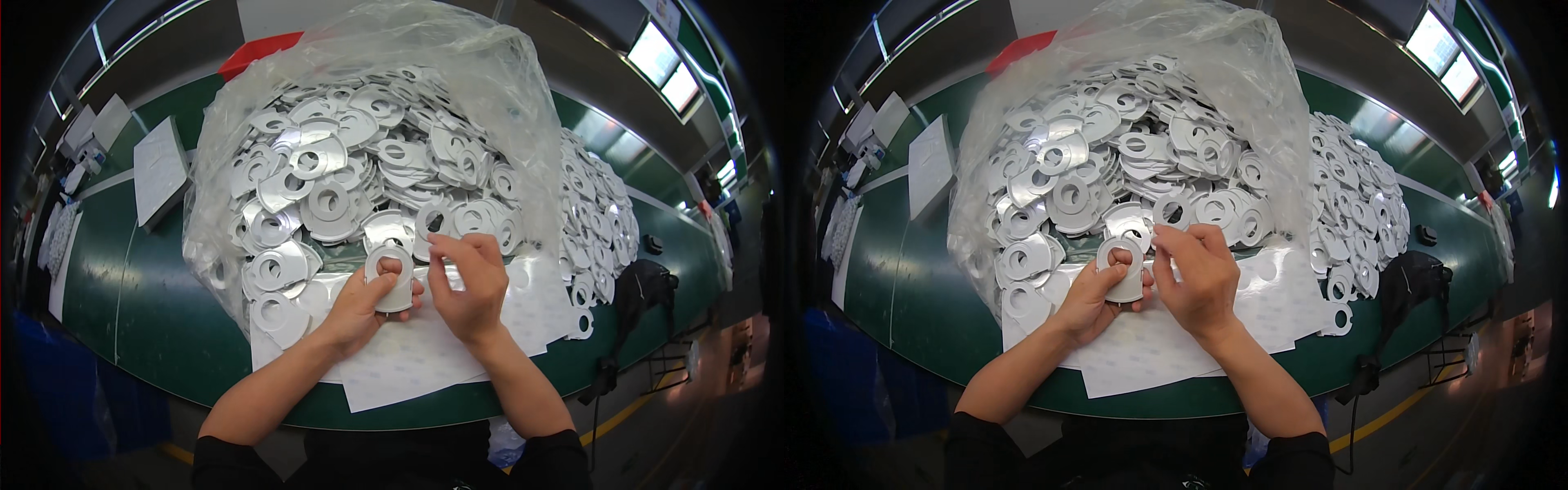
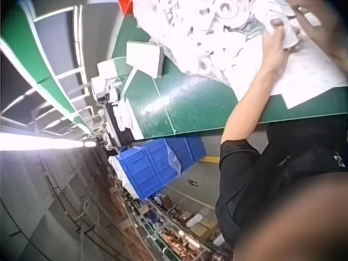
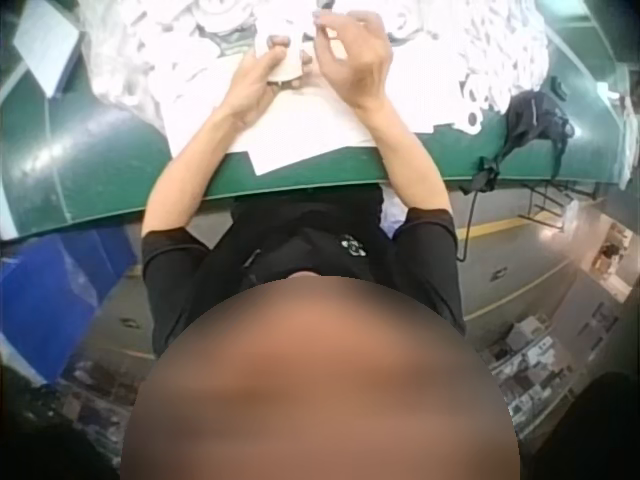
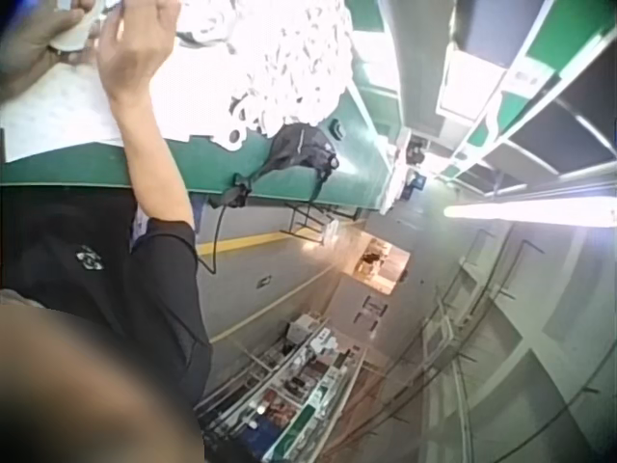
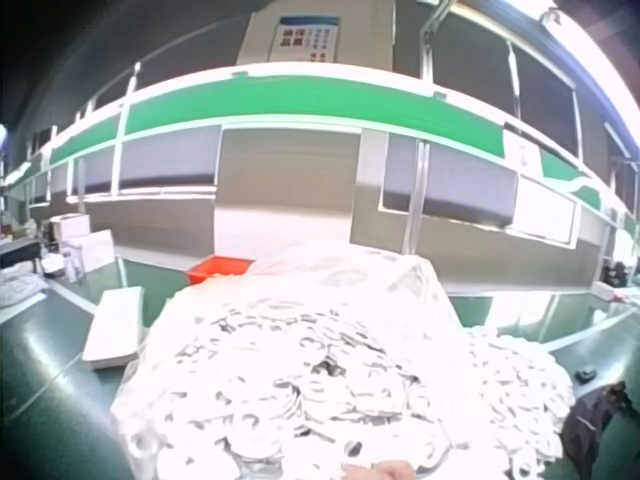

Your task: Applying circular double-sided adhesive stickers onto metal components on an assembly line.

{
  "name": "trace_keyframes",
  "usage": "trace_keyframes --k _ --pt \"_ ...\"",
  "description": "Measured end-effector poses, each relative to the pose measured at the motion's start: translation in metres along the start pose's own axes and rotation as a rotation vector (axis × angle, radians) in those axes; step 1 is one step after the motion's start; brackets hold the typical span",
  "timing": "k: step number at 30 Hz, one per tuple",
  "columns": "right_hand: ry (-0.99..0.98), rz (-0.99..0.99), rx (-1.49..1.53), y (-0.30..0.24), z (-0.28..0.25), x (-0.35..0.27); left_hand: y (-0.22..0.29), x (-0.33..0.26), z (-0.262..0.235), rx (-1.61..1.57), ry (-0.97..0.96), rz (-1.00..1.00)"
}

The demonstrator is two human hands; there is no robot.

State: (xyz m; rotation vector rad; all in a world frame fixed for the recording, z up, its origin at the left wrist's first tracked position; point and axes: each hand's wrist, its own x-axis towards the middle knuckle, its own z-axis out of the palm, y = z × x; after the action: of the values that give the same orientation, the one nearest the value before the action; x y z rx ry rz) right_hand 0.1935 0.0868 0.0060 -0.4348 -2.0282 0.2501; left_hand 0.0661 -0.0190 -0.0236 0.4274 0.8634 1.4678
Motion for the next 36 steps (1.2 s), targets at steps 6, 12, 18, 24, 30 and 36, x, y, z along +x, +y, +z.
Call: trace_keyframes --k 6,12,18,24,30,36 --pt "-0.251 0.616 0.515 -0.006 -0.002 -0.004 0.002 -0.002 0.007 0.131 -0.030 0.001" --pt "-0.319 0.828 0.668 -0.002 -0.002 -0.005 0.001 -0.002 0.009 0.187 -0.058 -0.033" --pt "-0.358 0.870 0.613 -0.001 -0.005 -0.003 0.000 0.000 0.010 0.289 -0.119 -0.011" --pt "-0.313 0.893 0.615 -0.011 -0.003 0.002 -0.004 -0.002 0.004 0.330 -0.191 -0.002" --pt "-0.373 0.623 0.106 -0.016 -0.005 -0.003 -0.002 -0.003 0.004 0.302 -0.172 -0.060" --pt "-0.553 0.531 0.157 -0.010 -0.022 0.005 0.004 0.000 0.004 0.187 -0.128 -0.085"
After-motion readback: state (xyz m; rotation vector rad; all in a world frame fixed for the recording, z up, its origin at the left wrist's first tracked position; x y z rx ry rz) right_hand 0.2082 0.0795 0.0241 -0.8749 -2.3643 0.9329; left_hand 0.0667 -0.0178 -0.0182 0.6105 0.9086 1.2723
